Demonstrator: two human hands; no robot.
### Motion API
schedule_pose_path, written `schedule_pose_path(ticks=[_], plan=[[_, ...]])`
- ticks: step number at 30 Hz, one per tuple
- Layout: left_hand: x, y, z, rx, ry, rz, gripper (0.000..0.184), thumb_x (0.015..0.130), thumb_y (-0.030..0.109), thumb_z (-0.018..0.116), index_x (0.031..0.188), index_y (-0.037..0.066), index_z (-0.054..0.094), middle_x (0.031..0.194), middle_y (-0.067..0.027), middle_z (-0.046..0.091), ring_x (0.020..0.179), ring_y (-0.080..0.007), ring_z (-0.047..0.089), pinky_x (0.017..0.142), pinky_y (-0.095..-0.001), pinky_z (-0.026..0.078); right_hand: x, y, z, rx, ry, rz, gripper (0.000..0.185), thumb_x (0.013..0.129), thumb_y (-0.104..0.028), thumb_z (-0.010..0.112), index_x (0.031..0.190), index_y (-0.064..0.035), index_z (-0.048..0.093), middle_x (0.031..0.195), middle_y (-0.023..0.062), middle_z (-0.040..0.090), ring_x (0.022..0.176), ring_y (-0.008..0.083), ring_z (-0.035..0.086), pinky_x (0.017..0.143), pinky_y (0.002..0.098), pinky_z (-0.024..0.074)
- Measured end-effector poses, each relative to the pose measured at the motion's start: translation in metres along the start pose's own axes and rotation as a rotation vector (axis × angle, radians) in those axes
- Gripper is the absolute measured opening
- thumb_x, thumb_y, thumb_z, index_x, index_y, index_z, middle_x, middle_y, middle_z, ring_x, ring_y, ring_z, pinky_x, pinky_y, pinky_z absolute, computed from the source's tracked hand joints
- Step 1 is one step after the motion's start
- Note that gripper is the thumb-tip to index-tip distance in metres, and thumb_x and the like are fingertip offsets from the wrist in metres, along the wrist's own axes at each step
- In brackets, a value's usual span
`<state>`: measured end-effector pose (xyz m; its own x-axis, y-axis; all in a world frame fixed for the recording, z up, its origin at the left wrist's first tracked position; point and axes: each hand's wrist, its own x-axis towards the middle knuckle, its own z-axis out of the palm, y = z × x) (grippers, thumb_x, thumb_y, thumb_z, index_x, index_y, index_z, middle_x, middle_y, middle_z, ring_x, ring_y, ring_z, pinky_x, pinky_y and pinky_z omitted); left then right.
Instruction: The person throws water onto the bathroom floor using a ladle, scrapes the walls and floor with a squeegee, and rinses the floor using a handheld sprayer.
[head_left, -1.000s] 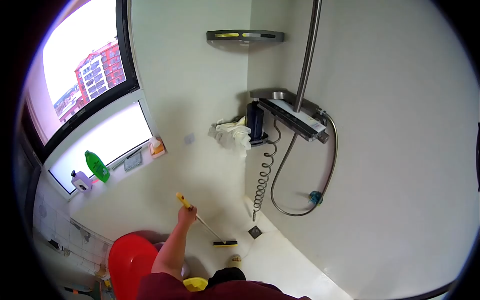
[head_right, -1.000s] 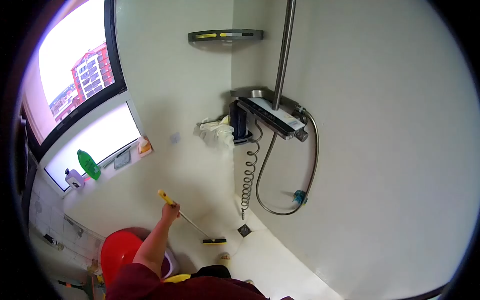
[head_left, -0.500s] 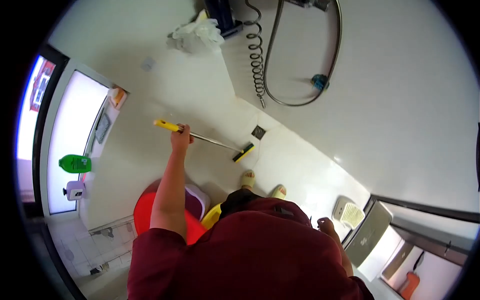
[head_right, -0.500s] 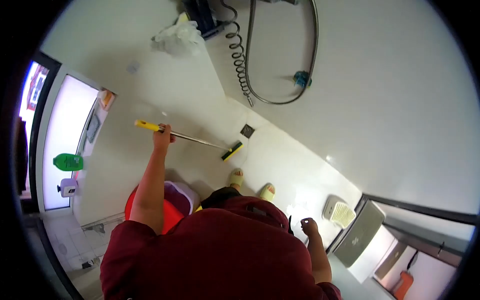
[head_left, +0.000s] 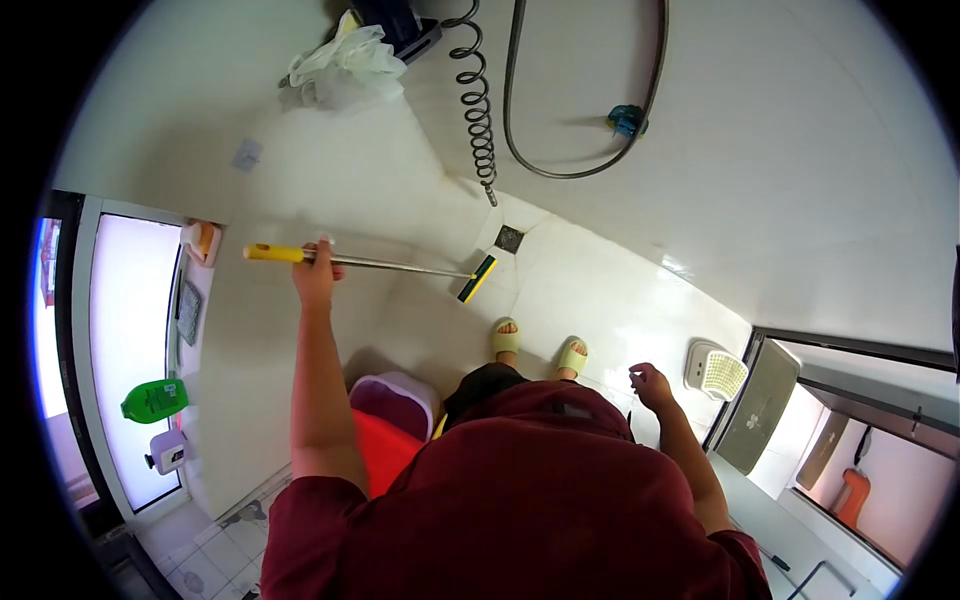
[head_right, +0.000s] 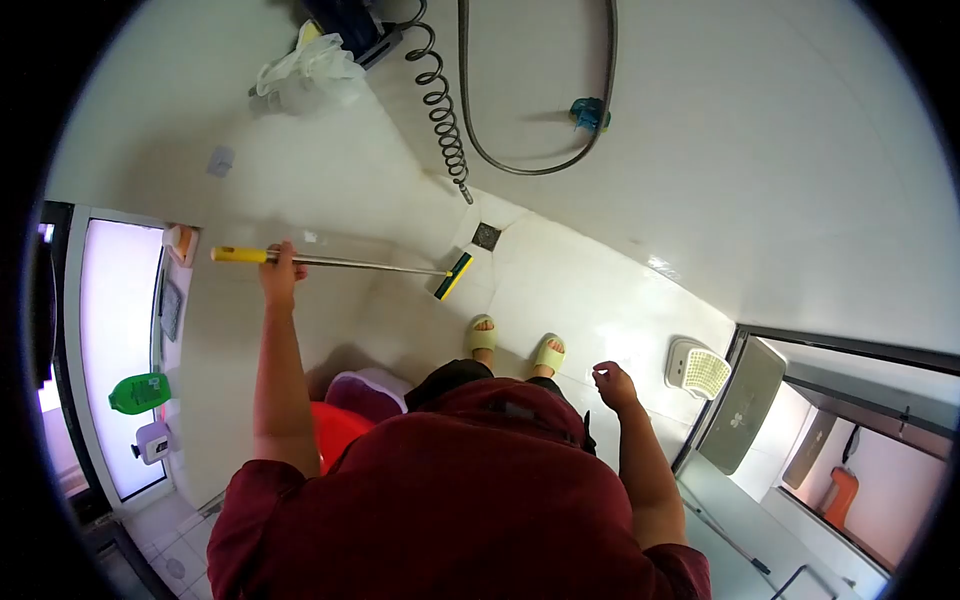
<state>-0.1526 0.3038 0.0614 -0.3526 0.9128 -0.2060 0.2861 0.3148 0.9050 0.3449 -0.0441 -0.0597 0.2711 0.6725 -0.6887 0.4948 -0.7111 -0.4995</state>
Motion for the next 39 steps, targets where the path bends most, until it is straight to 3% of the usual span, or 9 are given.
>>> schedule_pose_path(ticks=[9, 10, 13, 15, 27, 34, 36, 37, 39], plan=[[0.071, -0.032, -0.036, 0.098, -0.033, -0.238, 0.028, 0.076, 0.032, 0.063, 0.081, 0.006, 0.051, 0.063, -0.0026, 0.050, 0.041, -0.0112, 0.050, 0.037, -0.0224, 0.044, -0.035, 0.082, 0.037, -0.429, 0.107, 0.040, 0.026, 0.078, -0.027, 0.054, 0.093, -0.0055, 0.056, 0.076, 0.0118, 0.062, 0.069, 0.0233, 0.061, 0.066, 0.0346, 0.0474], [0.081, -0.039, -0.038, 0.115, -0.043, -0.214, 0.029, 0.075, 0.031, 0.063, 0.081, 0.005, 0.051, 0.062, -0.0026, 0.050, 0.041, -0.0114, 0.050, 0.036, -0.0230, 0.044, -0.038, 0.084, 0.036, -0.293, 0.030, 0.121, 0.026, 0.078, -0.026, 0.054, 0.093, -0.0047, 0.056, 0.075, 0.0120, 0.062, 0.067, 0.0227, 0.061, 0.063, 0.0347, 0.0477], [0.093, -0.052, -0.040, 0.087, 0.049, -0.145, 0.029, 0.074, 0.027, 0.064, 0.081, 0.003, 0.050, 0.059, -0.0033, 0.049, 0.040, -0.0120, 0.048, 0.036, -0.0243, 0.045, -0.047, 0.066, 0.027, -0.042, -0.045, 0.250, 0.025, 0.077, -0.023, 0.055, 0.091, -0.0015, 0.055, 0.071, 0.0127, 0.062, 0.061, 0.0201, 0.061, 0.056, 0.0327, 0.0484], [0.088, -0.039, -0.040, 0.057, 0.109, -0.155, 0.028, 0.074, 0.027, 0.063, 0.082, 0.003, 0.050, 0.061, -0.0041, 0.050, 0.041, -0.0124, 0.049, 0.037, -0.0245, 0.044, -0.058, 0.022, 0.016, -0.099, 0.009, 0.098, 0.025, 0.077, -0.021, 0.055, 0.090, 0.0003, 0.055, 0.069, 0.0125, 0.062, 0.057, 0.0183, 0.060, 0.052, 0.0300, 0.0483], [0.109, -0.052, -0.057, 0.055, 0.251, -0.258, 0.038, 0.074, 0.027, 0.060, 0.104, 0.005, 0.049, 0.069, -0.0063, 0.054, 0.050, -0.0135, 0.052, 0.045, -0.0268, 0.048, -0.031, -0.058, 0.023, -0.101, -0.022, 0.009, 0.018, 0.079, -0.013, 0.054, 0.092, -0.0015, 0.054, 0.068, 0.0105, 0.061, 0.057, 0.0176, 0.059, 0.052, 0.0295, 0.0482], [0.133, -0.071, -0.055, 0.186, 0.284, -0.245, 0.055, 0.071, 0.033, 0.063, 0.114, 0.005, 0.044, 0.074, -0.0108, 0.057, 0.047, -0.0169, 0.054, 0.046, -0.0263, 0.048, -0.021, -0.016, 0.021, -0.221, -0.023, -0.034, 0.023, 0.079, -0.023, 0.055, 0.093, -0.0045, 0.054, 0.069, 0.0109, 0.061, 0.058, 0.0184, 0.060, 0.056, 0.0315, 0.0478], [0.173, -0.107, -0.050, 0.258, 0.111, -0.174, 0.053, 0.070, 0.034, 0.063, 0.112, 0.006, 0.046, 0.085, -0.0121, 0.058, 0.063, -0.0189, 0.058, 0.051, -0.0296, 0.049, -0.023, 0.019, 0.036, -0.423, 0.095, -0.102, 0.029, 0.078, -0.029, 0.055, 0.093, -0.0043, 0.055, 0.079, 0.0149, 0.062, 0.076, 0.0305, 0.060, 0.069, 0.0410, 0.0470], [0.166, -0.103, -0.053, 0.181, 0.042, -0.126, 0.051, 0.071, 0.032, 0.063, 0.112, 0.006, 0.047, 0.087, -0.0120, 0.057, 0.065, -0.0194, 0.057, 0.054, -0.0306, 0.048, -0.039, 0.020, 0.042, -0.286, 0.133, -0.019, 0.037, 0.078, -0.035, 0.054, 0.097, -0.0040, 0.056, 0.091, 0.0173, 0.060, 0.087, 0.0356, 0.056, 0.075, 0.0427, 0.0450], [0.167, -0.100, -0.091, 0.017, -0.025, -0.104, 0.048, 0.071, 0.030, 0.062, 0.111, 0.007, 0.048, 0.090, -0.0120, 0.057, 0.070, -0.0204, 0.055, 0.058, -0.0325, 0.046, -0.030, 0.005, 0.047, -0.366, 0.084, 0.114, 0.037, 0.078, -0.038, 0.053, 0.098, -0.0067, 0.056, 0.092, 0.0165, 0.060, 0.088, 0.0339, 0.056, 0.076, 0.0406, 0.0448]])
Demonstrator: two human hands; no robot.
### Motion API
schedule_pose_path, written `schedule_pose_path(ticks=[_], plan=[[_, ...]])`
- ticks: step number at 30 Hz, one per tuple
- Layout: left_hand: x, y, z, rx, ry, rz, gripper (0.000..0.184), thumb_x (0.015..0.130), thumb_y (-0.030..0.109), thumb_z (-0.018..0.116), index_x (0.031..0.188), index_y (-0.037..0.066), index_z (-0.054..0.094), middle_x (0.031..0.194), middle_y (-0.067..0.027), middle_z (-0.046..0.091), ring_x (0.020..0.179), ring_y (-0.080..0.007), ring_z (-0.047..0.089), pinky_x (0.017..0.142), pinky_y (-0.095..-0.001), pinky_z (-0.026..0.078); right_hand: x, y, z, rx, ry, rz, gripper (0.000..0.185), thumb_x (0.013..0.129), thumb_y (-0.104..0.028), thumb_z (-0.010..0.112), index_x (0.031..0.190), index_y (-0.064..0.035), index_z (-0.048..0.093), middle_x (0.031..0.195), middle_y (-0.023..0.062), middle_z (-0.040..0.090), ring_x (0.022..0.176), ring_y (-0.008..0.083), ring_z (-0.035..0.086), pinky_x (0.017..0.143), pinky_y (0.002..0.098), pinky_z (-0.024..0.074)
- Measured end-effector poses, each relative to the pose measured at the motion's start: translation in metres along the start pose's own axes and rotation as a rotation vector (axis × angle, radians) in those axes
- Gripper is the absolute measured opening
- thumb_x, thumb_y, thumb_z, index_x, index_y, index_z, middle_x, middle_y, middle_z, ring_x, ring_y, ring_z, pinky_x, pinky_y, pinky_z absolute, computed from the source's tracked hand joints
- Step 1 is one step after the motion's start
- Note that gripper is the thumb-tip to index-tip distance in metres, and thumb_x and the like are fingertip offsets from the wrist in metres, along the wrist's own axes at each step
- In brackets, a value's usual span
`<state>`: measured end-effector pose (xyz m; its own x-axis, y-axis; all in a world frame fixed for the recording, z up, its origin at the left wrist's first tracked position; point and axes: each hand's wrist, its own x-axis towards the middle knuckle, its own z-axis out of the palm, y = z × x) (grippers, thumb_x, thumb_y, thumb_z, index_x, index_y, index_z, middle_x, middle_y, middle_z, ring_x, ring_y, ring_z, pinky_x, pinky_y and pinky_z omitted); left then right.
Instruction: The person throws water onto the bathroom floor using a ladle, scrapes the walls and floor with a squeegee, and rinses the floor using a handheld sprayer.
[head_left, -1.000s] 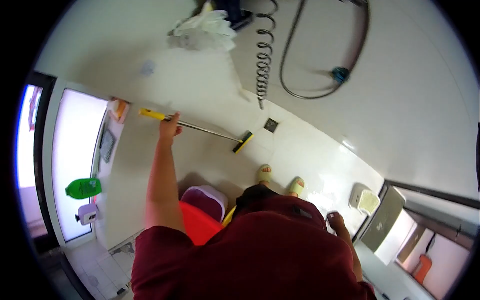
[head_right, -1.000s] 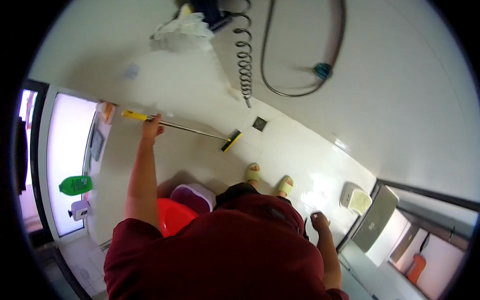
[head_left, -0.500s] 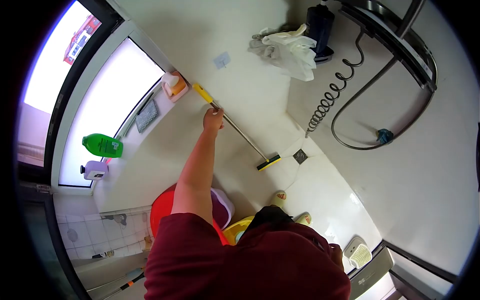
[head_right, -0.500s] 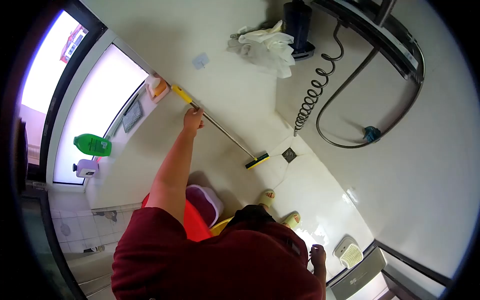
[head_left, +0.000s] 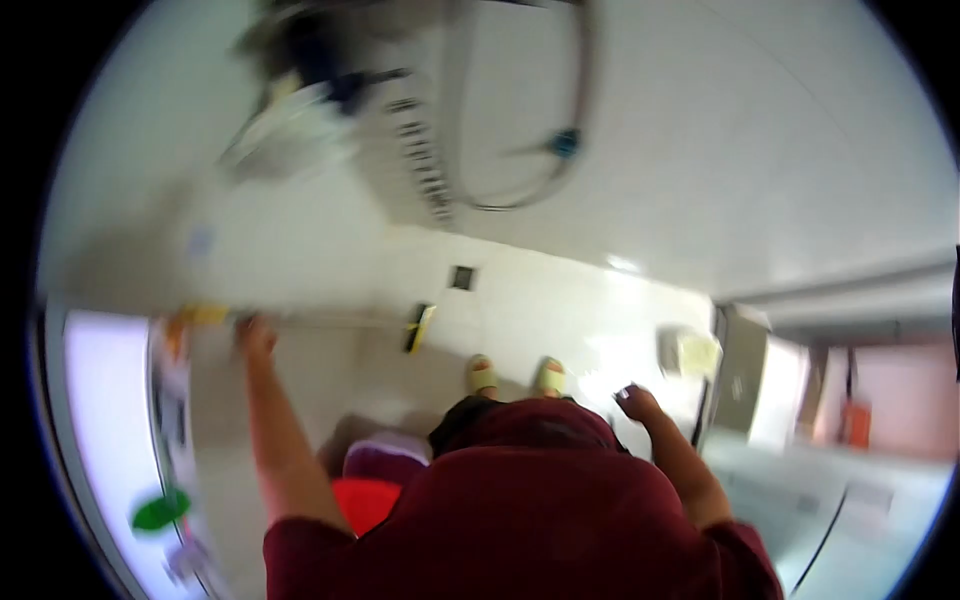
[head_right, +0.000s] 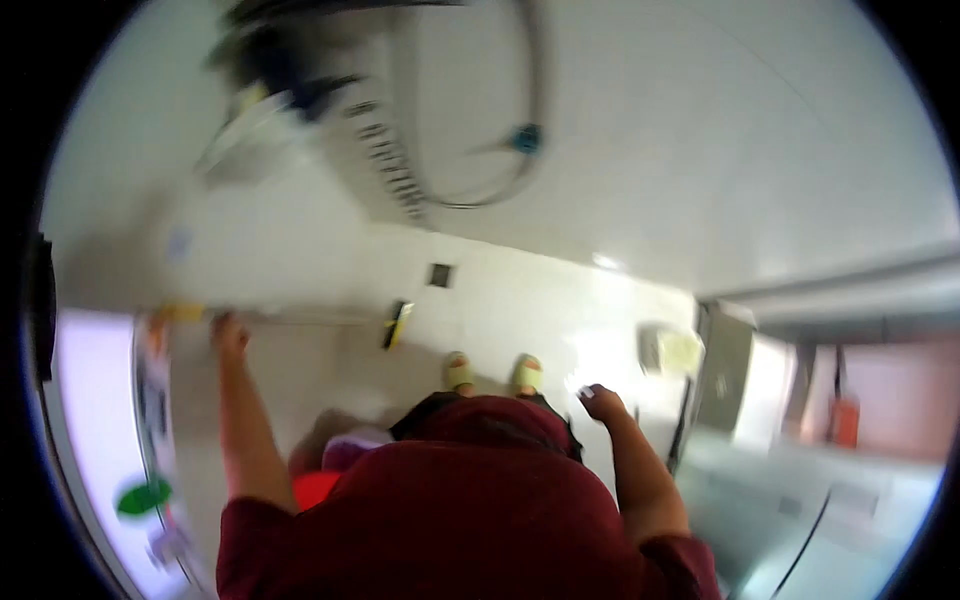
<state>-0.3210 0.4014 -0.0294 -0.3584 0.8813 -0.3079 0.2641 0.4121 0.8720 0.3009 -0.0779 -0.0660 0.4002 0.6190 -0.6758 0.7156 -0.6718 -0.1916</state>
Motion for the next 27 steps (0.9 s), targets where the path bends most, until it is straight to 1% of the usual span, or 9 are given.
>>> schedule_pose_path(ticks=[2, 5, 7, 8, 9, 12, 17, 23, 27], plan=[[-0.004, -0.009, 0.007, -0.102, 0.007, 0.000, 0.044, 0.072, 0.027, 0.061, 0.110, 0.007, 0.050, 0.093, -0.0120, 0.056, 0.075, -0.0213, 0.052, 0.063, -0.0345, 0.044, -0.019, 0.002, -0.011, 0.016, -0.033, 0.128, 0.038, 0.078, -0.040, 0.052, 0.099, -0.0094, 0.057, 0.093, 0.0157, 0.060, 0.089, 0.0321, 0.056, 0.078, 0.0385, 0.0447], [-0.009, -0.010, 0.006, -0.175, -0.041, -0.039, 0.039, 0.073, 0.023, 0.060, 0.108, 0.007, 0.052, 0.097, -0.0119, 0.054, 0.082, -0.0228, 0.049, 0.069, -0.0374, 0.041, -0.042, 0.010, -0.006, 0.247, -0.001, 0.092, 0.024, 0.073, -0.026, 0.056, 0.090, -0.0101, 0.060, 0.089, 0.0138, 0.061, 0.086, 0.0295, 0.057, 0.075, 0.0363, 0.0457], [-0.073, 0.058, 0.028, -0.104, -0.274, -0.418, 0.033, 0.083, 0.031, 0.048, 0.104, 0.006, 0.052, 0.095, -0.0118, 0.058, 0.070, -0.0178, 0.057, 0.051, -0.0239, 0.045, -0.060, 0.021, 0.013, 0.279, -0.003, 0.104, 0.019, 0.071, -0.022, 0.056, 0.083, -0.0092, 0.062, 0.086, 0.0137, 0.062, 0.084, 0.0291, 0.058, 0.074, 0.0362, 0.0459], [-0.049, 0.036, 0.006, 0.076, 0.015, -0.215, 0.026, 0.079, 0.030, 0.057, 0.092, 0.007, 0.052, 0.072, -0.0070, 0.053, 0.053, -0.0122, 0.047, 0.044, -0.0177, 0.038, -0.076, 0.021, 0.017, 0.286, -0.010, 0.127, 0.017, 0.070, -0.020, 0.055, 0.081, -0.0086, 0.062, 0.084, 0.0136, 0.062, 0.083, 0.0290, 0.058, 0.073, 0.0362, 0.0460], [-0.037, 0.032, 0.010, 0.047, 0.227, -0.285, 0.025, 0.077, 0.027, 0.061, 0.085, 0.006, 0.049, 0.063, -0.0035, 0.044, 0.050, -0.0115, 0.040, 0.041, -0.0197, 0.037, -0.083, 0.022, 0.019, 0.286, -0.025, 0.154, 0.016, 0.069, -0.019, 0.055, 0.079, -0.0081, 0.062, 0.083, 0.0135, 0.062, 0.082, 0.0289, 0.058, 0.072, 0.0362, 0.0460], [-0.025, 0.030, 0.011, -0.002, 0.177, -0.263, 0.026, 0.076, 0.025, 0.063, 0.085, 0.005, 0.049, 0.064, -0.0041, 0.045, 0.050, -0.0111, 0.040, 0.039, -0.0207, 0.035, -0.105, 0.033, 0.035, 0.261, -0.118, 0.239, 0.016, 0.067, -0.018, 0.055, 0.076, -0.0066, 0.062, 0.080, 0.0133, 0.062, 0.079, 0.0294, 0.058, 0.071, 0.0363, 0.0463], [-0.022, 0.021, 0.011, -0.079, 0.134, -0.293, 0.023, 0.075, 0.023, 0.063, 0.083, 0.006, 0.049, 0.062, -0.0042, 0.045, 0.047, -0.0121, 0.040, 0.039, -0.0212, 0.036, -0.137, 0.050, 0.059, 0.370, -0.139, 0.412, 0.024, 0.069, -0.031, 0.064, 0.080, -0.0099, 0.063, 0.085, 0.0089, 0.062, 0.084, 0.0265, 0.057, 0.073, 0.0367, 0.0458], [-0.012, 0.004, 0.015, -0.100, 0.198, -0.353, 0.028, 0.077, 0.027, 0.061, 0.075, 0.003, 0.046, 0.062, -0.0063, 0.046, 0.049, -0.0129, 0.042, 0.039, -0.0214, 0.037, -0.144, 0.047, 0.046, 0.423, -0.182, 0.513, 0.031, 0.073, -0.036, 0.061, 0.086, -0.0071, 0.061, 0.089, 0.0123, 0.061, 0.088, 0.0288, 0.056, 0.076, 0.0384, 0.0446], [-0.009, 0.001, 0.014, -0.123, 0.188, -0.341, 0.027, 0.077, 0.025, 0.061, 0.074, 0.004, 0.045, 0.057, -0.0053, 0.046, 0.046, -0.0138, 0.044, 0.038, -0.0221, 0.038, -0.131, 0.054, 0.059, 0.436, 0.065, 0.447, 0.021, 0.072, -0.025, 0.060, 0.081, -0.0063, 0.062, 0.083, 0.0132, 0.062, 0.081, 0.0283, 0.058, 0.072, 0.0369, 0.0451]])
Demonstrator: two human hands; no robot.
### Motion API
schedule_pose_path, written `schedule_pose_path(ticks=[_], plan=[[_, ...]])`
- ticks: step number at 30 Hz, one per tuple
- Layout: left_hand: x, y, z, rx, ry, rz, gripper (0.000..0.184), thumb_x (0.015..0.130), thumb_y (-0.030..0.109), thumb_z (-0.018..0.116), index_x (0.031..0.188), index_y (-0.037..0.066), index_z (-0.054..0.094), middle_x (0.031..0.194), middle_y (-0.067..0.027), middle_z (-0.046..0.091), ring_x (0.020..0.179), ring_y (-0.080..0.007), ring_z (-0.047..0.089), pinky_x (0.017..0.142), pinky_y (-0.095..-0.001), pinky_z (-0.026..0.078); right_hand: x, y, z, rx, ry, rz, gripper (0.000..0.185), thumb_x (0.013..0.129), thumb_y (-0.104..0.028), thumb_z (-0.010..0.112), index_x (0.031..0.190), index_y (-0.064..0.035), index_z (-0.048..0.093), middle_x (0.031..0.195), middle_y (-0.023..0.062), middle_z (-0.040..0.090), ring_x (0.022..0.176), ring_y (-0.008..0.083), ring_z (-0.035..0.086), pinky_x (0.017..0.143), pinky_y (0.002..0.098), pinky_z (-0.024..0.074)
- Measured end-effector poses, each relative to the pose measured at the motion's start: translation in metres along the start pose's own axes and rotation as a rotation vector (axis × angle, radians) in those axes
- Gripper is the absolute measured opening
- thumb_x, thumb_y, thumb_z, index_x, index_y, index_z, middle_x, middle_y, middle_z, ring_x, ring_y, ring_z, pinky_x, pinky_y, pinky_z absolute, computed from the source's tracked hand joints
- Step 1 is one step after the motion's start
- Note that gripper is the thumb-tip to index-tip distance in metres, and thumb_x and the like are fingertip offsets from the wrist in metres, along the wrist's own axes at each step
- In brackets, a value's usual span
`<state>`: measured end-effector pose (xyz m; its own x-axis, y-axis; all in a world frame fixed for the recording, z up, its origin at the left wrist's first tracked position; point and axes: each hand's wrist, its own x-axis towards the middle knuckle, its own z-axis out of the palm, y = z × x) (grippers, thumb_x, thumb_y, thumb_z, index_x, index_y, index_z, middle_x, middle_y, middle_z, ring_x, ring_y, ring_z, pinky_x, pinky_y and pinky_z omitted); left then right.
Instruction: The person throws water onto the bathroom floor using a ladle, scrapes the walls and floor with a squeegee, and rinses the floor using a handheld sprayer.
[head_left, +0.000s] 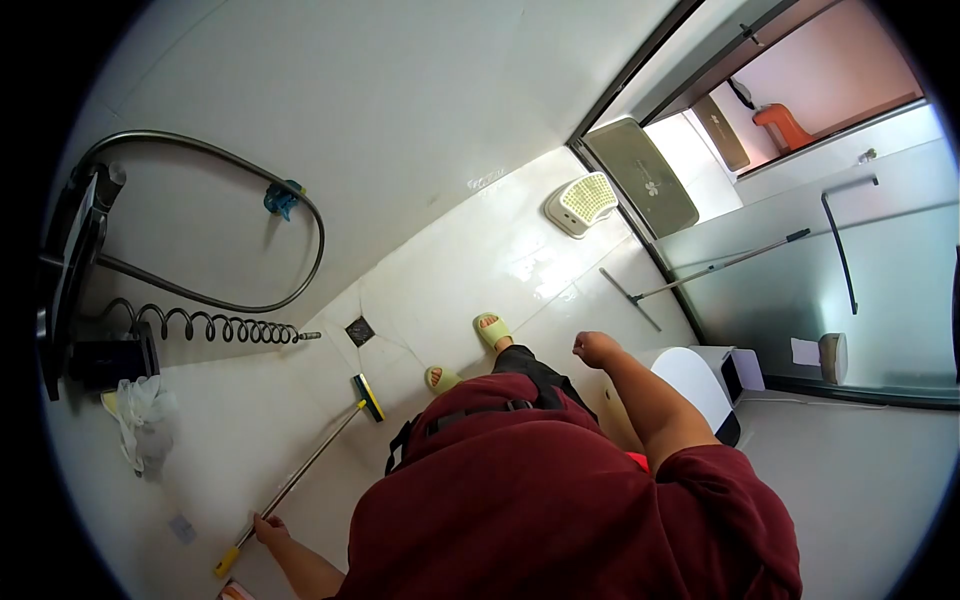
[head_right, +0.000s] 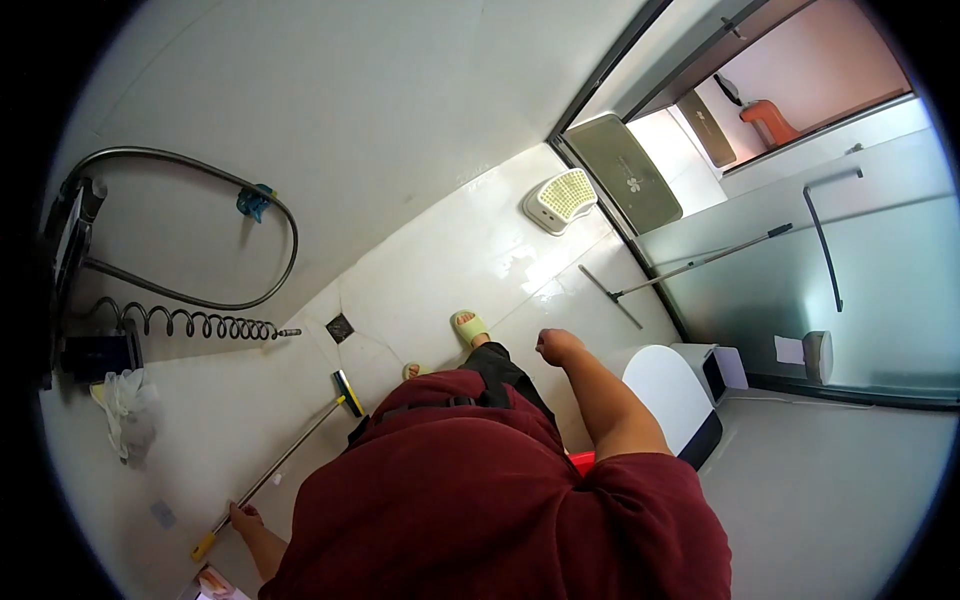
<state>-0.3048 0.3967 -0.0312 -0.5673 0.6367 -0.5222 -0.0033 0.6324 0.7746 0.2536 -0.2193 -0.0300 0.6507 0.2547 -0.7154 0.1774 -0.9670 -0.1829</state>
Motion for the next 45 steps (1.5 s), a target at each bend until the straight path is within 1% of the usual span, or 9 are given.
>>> schedule_pose_path(ticks=[5, 11, 21, 29, 36, 39, 40, 44, 45], plan=[[-0.032, 0.003, 0.000, -0.029, -0.003, -0.017, 0.025, 0.077, 0.025, 0.060, 0.073, 0.005, 0.045, 0.054, -0.0043, 0.045, 0.043, -0.0136, 0.043, 0.037, -0.0227, 0.038, 0.025, -0.004, 0.001, 0.016, 0.141, -0.152, 0.014, 0.068, -0.014, 0.058, 0.079, -0.0079, 0.062, 0.079, 0.0116, 0.062, 0.079, 0.0263, 0.059, 0.071, 0.0348, 0.0461], [-0.039, -0.002, -0.002, 0.052, -0.076, 0.016, 0.023, 0.079, 0.025, 0.058, 0.074, 0.006, 0.045, 0.053, -0.0030, 0.045, 0.043, -0.0132, 0.043, 0.039, -0.0213, 0.039, 0.012, -0.029, -0.025, -0.032, -0.127, -0.091, 0.015, 0.067, -0.018, 0.060, 0.080, -0.0107, 0.063, 0.083, 0.0095, 0.063, 0.082, 0.0256, 0.058, 0.072, 0.0353, 0.0465], [-0.038, -0.014, -0.005, -0.020, -0.129, 0.000, 0.023, 0.082, 0.026, 0.054, 0.073, 0.006, 0.047, 0.055, -0.0038, 0.048, 0.044, -0.0131, 0.046, 0.040, -0.0205, 0.043, 0.013, -0.035, -0.022, -0.046, -0.069, -0.070, 0.022, 0.070, -0.028, 0.062, 0.082, -0.0085, 0.061, 0.085, 0.0112, 0.062, 0.083, 0.0274, 0.058, 0.073, 0.0363, 0.0456], [-0.056, -0.019, -0.002, 0.052, -0.149, 0.145, 0.023, 0.084, 0.025, 0.053, 0.088, 0.003, 0.051, 0.069, -0.0066, 0.053, 0.055, -0.0147, 0.052, 0.047, -0.0214, 0.046, 0.015, -0.016, -0.008, -0.022, -0.077, -0.121, 0.016, 0.070, -0.015, 0.054, 0.083, -0.0087, 0.061, 0.085, 0.0105, 0.062, 0.083, 0.0273, 0.058, 0.073, 0.0354, 0.0458], [-0.117, -0.023, -0.005, 0.088, -0.177, 0.206, 0.024, 0.082, 0.026, 0.055, 0.088, 0.004, 0.053, 0.074, -0.0070, 0.055, 0.062, -0.0146, 0.052, 0.050, -0.0232, 0.046, 0.021, -0.013, -0.010, -0.024, -0.074, -0.159, 0.018, 0.070, -0.019, 0.055, 0.082, -0.0076, 0.061, 0.086, 0.0126, 0.062, 0.083, 0.0289, 0.057, 0.073, 0.0367, 0.0457], [-0.093, -0.038, -0.024, 0.056, -0.165, 0.239, 0.023, 0.082, 0.026, 0.056, 0.084, 0.003, 0.054, 0.078, -0.0077, 0.055, 0.062, -0.0143, 0.052, 0.050, -0.0232, 0.046, 0.043, -0.004, -0.019, -0.144, -0.122, -0.229, 0.020, 0.071, -0.022, 0.053, 0.078, -0.0062, 0.062, 0.085, 0.0152, 0.061, 0.080, 0.0311, 0.058, 0.071, 0.0385, 0.0457], [-0.099, -0.042, -0.024, -0.013, -0.113, 0.216, 0.024, 0.081, 0.025, 0.056, 0.088, 0.003, 0.053, 0.072, -0.0071, 0.055, 0.054, -0.0137, 0.051, 0.046, -0.0209, 0.044, 0.061, 0.003, -0.021, -0.238, -0.142, -0.250, 0.021, 0.071, -0.023, 0.053, 0.076, -0.0059, 0.062, 0.084, 0.0160, 0.061, 0.079, 0.0319, 0.058, 0.071, 0.0391, 0.0457], [-0.091, -0.089, -0.040, -0.279, -0.094, 0.137, 0.025, 0.085, 0.021, 0.050, 0.100, 0.001, 0.052, 0.080, -0.0105, 0.054, 0.064, -0.0195, 0.054, 0.055, -0.0275, 0.048, 0.130, 0.001, -0.047, -0.438, -0.089, -0.476, 0.031, 0.075, -0.029, 0.046, 0.074, -0.0022, 0.062, 0.083, 0.0202, 0.060, 0.079, 0.0351, 0.057, 0.070, 0.0418, 0.0452], [-0.095, -0.107, -0.045, -0.310, -0.109, 0.158, 0.024, 0.083, 0.021, 0.052, 0.097, 0.001, 0.052, 0.075, -0.0097, 0.054, 0.061, -0.0208, 0.055, 0.053, -0.0293, 0.049, 0.124, -0.022, -0.070, -0.450, -0.111, -0.443, 0.032, 0.076, -0.030, 0.046, 0.076, -0.0022, 0.062, 0.084, 0.0195, 0.060, 0.081, 0.0347, 0.057, 0.071, 0.0420, 0.0450]])
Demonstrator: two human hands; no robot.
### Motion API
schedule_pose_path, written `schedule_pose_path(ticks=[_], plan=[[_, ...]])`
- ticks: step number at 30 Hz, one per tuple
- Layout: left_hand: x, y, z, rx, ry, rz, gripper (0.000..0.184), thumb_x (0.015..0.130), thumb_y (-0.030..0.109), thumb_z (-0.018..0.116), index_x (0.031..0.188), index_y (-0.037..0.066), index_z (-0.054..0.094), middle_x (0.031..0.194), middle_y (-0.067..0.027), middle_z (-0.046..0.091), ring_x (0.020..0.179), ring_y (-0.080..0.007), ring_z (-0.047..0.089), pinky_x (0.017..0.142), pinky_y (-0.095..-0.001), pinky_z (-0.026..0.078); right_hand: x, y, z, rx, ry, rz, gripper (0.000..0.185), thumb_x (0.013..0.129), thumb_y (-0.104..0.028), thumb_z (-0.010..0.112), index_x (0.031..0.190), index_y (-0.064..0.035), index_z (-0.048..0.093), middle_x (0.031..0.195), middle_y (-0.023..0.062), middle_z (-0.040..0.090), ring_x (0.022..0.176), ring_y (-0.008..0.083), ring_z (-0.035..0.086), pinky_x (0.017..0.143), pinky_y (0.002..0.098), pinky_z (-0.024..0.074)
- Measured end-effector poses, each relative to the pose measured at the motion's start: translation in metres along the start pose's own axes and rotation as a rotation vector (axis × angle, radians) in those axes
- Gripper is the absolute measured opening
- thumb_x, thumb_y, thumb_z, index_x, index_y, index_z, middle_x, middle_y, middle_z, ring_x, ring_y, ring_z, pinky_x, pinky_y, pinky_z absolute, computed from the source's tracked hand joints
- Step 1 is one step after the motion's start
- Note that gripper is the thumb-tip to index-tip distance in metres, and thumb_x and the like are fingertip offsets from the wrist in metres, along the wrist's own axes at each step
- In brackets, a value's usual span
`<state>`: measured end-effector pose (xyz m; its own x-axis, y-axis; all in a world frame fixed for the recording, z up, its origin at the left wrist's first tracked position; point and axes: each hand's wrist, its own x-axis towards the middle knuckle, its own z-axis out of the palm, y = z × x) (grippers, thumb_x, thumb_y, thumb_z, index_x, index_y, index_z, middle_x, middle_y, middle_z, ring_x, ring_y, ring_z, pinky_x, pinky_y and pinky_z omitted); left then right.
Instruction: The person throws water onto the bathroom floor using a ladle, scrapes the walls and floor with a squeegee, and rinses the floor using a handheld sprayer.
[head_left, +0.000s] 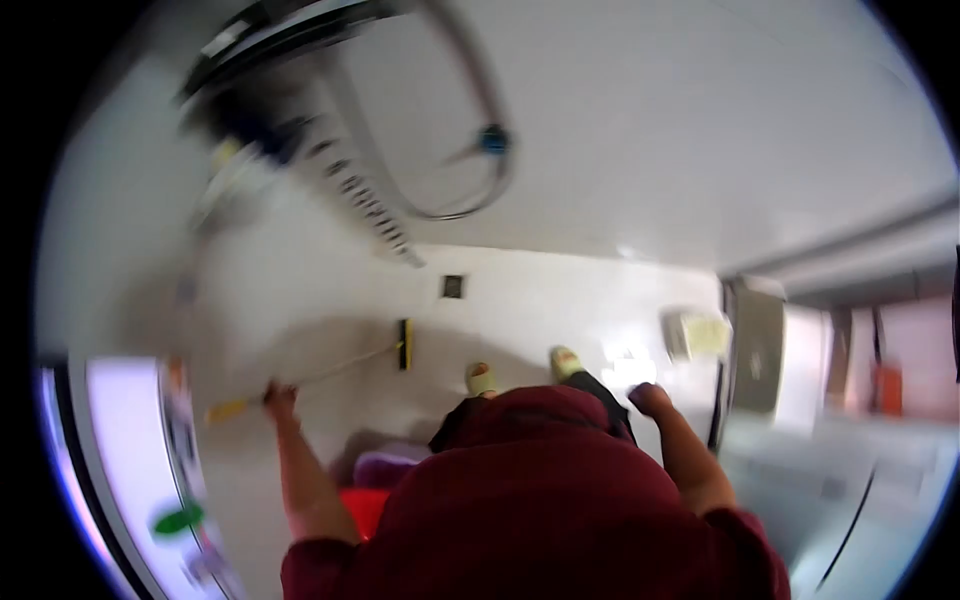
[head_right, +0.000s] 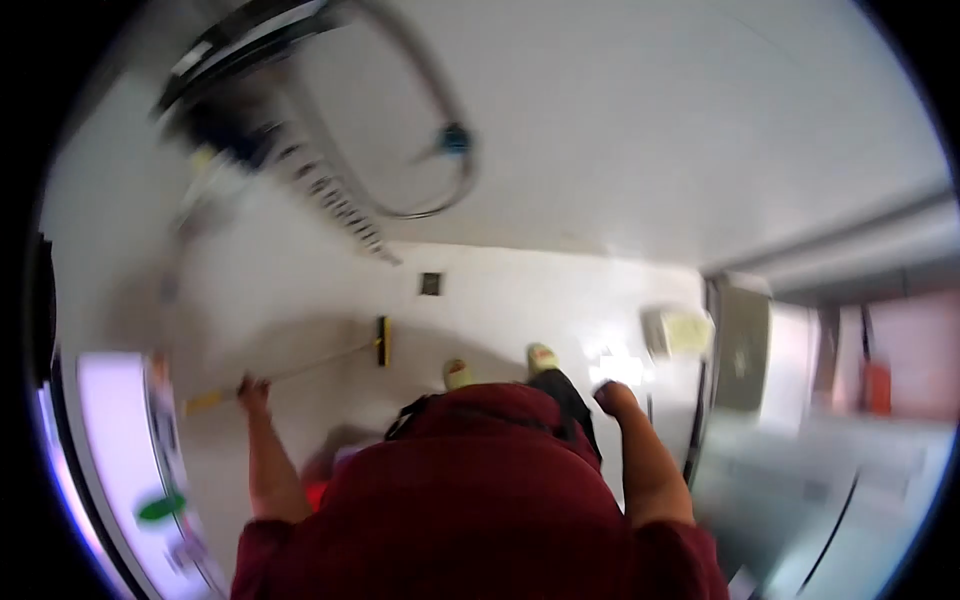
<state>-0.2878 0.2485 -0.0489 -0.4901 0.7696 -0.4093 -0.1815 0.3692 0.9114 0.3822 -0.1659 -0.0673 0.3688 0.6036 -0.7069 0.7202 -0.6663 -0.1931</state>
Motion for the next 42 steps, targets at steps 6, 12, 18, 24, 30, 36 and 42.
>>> schedule_pose_path(ticks=[6, 12, 18, 24, 30, 36, 42], plan=[[-0.149, -0.022, 0.029, -0.005, 0.148, 0.310, 0.019, 0.084, 0.019, 0.050, 0.072, 0.005, 0.045, 0.059, -0.0041, 0.048, 0.044, -0.0126, 0.048, 0.039, -0.0259, 0.044, 0.067, 0.080, -0.036, 0.145, -0.083, -0.242, 0.026, 0.078, -0.028, 0.050, 0.071, -0.0053, 0.059, 0.069, 0.0113, 0.060, 0.065, 0.0240, 0.060, 0.063, 0.0365, 0.0466], [-0.299, 0.010, 0.052, -0.027, 0.319, 0.467, 0.019, 0.085, 0.018, 0.049, 0.071, 0.005, 0.048, 0.064, -0.0040, 0.050, 0.042, -0.0118, 0.048, 0.038, -0.0234, 0.039, 0.100, 0.113, -0.112, -0.241, -0.382, -0.493, 0.019, 0.072, -0.023, 0.050, 0.071, -0.0074, 0.061, 0.066, 0.0125, 0.060, 0.057, 0.0230, 0.059, 0.056, 0.0366, 0.0468], [-0.337, -0.124, 0.054, 0.248, 0.393, 0.522, 0.014, 0.082, 0.007, 0.050, 0.068, 0.004, 0.048, 0.062, -0.0012, 0.050, 0.052, -0.0113, 0.045, 0.048, -0.0264, 0.039, 0.166, 0.079, -0.156, -0.313, -0.403, -0.511, 0.018, 0.075, -0.019, 0.054, 0.068, -0.0024, 0.058, 0.059, 0.0076, 0.058, 0.052, 0.0155, 0.056, 0.048, 0.0290, 0.0452], [-0.493, -0.134, 0.087, 0.453, 0.606, 0.539, 0.023, 0.078, 0.017, 0.057, 0.062, 0.002, 0.053, 0.058, -0.0138, 0.051, 0.052, -0.0304, 0.048, 0.048, -0.0366, 0.036, 0.147, -0.054, -0.152, 0.122, -0.333, -0.533, 0.015, 0.083, -0.018, 0.052, 0.090, -0.0042, 0.052, 0.067, 0.0042, 0.053, 0.053, 0.0108, 0.049, 0.046, 0.0213, 0.0399], [-0.622, -0.146, 0.036, 0.269, 0.603, 0.321, 0.022, 0.079, 0.017, 0.056, 0.062, 0.002, 0.053, 0.055, -0.0128, 0.048, 0.055, -0.0288, 0.047, 0.050, -0.0356, 0.037, 0.127, -0.068, -0.099, -0.103, -0.610, -0.678, 0.014, 0.084, -0.014, 0.050, 0.093, -0.0040, 0.052, 0.069, 0.0039, 0.054, 0.056, 0.0107, 0.050, 0.049, 0.0212, 0.0414], [-0.762, -0.202, -0.010, 0.303, 0.846, 0.364, 0.019, 0.077, 0.015, 0.058, 0.063, 0.004, 0.053, 0.059, -0.0063, 0.050, 0.062, -0.0212, 0.050, 0.053, -0.0320, 0.039, 0.072, -0.049, -0.057, -0.660, -0.761, -1.004, 0.017, 0.083, -0.019, 0.053, 0.087, -0.0022, 0.055, 0.066, 0.0067, 0.059, 0.056, 0.0135, 0.056, 0.051, 0.0257, 0.0458], [-0.860, -0.258, -0.011, -0.180, 1.101, 0.121, 0.022, 0.072, 0.012, 0.059, 0.057, 0.005, 0.045, 0.054, -0.0063, 0.045, 0.053, -0.0238, 0.045, 0.051, -0.0345, 0.039, 0.023, -0.077, -0.002, -1.009, -0.662, -1.072, 0.023, 0.081, -0.022, 0.052, 0.084, 0.0000, 0.057, 0.067, 0.0089, 0.060, 0.056, 0.0150, 0.057, 0.053, 0.0278, 0.0470]])
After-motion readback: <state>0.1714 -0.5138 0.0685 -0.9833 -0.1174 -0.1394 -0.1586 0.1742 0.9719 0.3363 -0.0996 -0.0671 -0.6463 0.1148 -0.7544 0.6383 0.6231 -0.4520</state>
